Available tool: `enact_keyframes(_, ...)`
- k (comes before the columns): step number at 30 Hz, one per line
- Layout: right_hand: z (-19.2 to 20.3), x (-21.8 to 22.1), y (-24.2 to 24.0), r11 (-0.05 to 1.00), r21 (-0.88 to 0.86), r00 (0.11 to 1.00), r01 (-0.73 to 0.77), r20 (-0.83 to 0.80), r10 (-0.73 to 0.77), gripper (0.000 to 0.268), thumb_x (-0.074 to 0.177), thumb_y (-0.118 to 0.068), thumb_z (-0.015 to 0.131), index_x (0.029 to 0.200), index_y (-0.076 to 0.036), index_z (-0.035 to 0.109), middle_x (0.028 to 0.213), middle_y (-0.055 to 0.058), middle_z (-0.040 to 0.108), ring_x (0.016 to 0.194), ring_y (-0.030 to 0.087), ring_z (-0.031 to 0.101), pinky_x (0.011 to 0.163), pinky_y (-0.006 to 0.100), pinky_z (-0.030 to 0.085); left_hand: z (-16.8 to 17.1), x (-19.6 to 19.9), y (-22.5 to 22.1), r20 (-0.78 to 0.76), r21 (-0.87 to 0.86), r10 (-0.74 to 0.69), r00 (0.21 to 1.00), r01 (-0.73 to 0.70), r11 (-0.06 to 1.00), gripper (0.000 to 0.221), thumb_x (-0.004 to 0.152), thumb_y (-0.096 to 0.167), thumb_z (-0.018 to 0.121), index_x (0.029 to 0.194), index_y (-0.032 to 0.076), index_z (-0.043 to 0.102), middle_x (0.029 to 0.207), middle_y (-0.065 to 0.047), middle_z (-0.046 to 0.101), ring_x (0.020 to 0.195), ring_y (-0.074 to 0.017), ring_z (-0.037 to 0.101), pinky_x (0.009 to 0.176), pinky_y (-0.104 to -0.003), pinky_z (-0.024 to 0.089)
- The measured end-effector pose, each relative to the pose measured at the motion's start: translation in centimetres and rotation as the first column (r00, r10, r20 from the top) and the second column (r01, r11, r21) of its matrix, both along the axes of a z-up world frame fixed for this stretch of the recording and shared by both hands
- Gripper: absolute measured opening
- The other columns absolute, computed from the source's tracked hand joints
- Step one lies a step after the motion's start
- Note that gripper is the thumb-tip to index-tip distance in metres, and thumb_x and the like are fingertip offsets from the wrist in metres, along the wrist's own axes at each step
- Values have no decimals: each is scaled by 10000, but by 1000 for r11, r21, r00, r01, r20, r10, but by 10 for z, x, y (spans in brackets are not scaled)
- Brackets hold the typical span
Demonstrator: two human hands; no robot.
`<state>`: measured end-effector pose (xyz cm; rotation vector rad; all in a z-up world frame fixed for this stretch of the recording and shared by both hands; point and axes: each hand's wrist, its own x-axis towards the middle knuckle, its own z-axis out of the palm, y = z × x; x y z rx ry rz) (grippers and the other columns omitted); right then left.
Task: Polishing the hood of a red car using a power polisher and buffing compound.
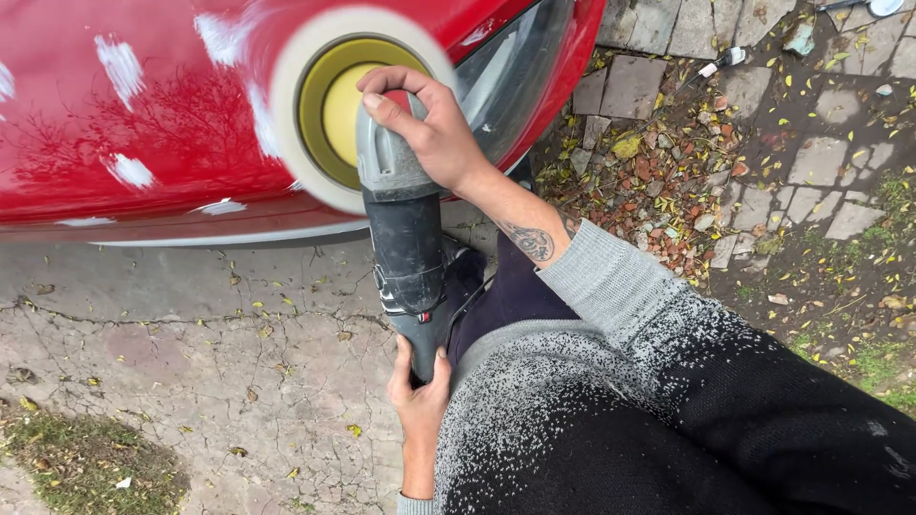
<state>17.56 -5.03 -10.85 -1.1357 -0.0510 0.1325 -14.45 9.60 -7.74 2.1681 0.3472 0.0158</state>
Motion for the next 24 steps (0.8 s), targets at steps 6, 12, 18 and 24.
enact_keyframes(6, 13, -4, 64, 997, -50, 998, -57, 34, 59, 219, 1023, -239, 701, 1096, -33, 691, 1160, 39, 684, 1158, 130, 626, 1102, 304, 471, -2, -28, 21, -82, -134, 171, 982, -181, 974, 685, 907, 4, 728, 1526, -41, 439, 1028, -122, 758, 868, -126, 706, 804, -263, 572)
enact_keyframes(12, 29, 19, 90, 982, -183, 988, -46, 138, 72, 200, 990, -234, 724, 1037, -39, 721, 1064, 33, 726, 1068, 132, 676, 1029, 304, 512, 10, -13, 16, -140, -258, 313, 939, -340, 904, 765, 924, -17, 683, 1599, 10, 324, 1097, -128, 744, 879, -111, 683, 766, -253, 563)
enact_keyframes(18, 17, 47, 53, 975, -208, 995, -78, 47, 89, 234, 985, -275, 706, 1065, -56, 713, 1024, 16, 734, 978, 100, 696, 920, 274, 568, 16, 18, -9, -175, -297, 310, 934, -350, 888, 774, 926, -12, 686, 1610, 14, 324, 1096, -140, 743, 846, -98, 669, 736, -233, 549)
enact_keyframes(24, 3, 59, -28, 989, -143, 999, -46, -9, 45, 241, 1022, -283, 692, 1111, -59, 698, 1059, 17, 722, 985, 88, 687, 918, 267, 568, 14, 49, -49, -217, -292, 189, 958, -248, 924, 746, 911, 6, 710, 1570, -11, 361, 1133, -149, 740, 935, -123, 704, 805, -248, 577)
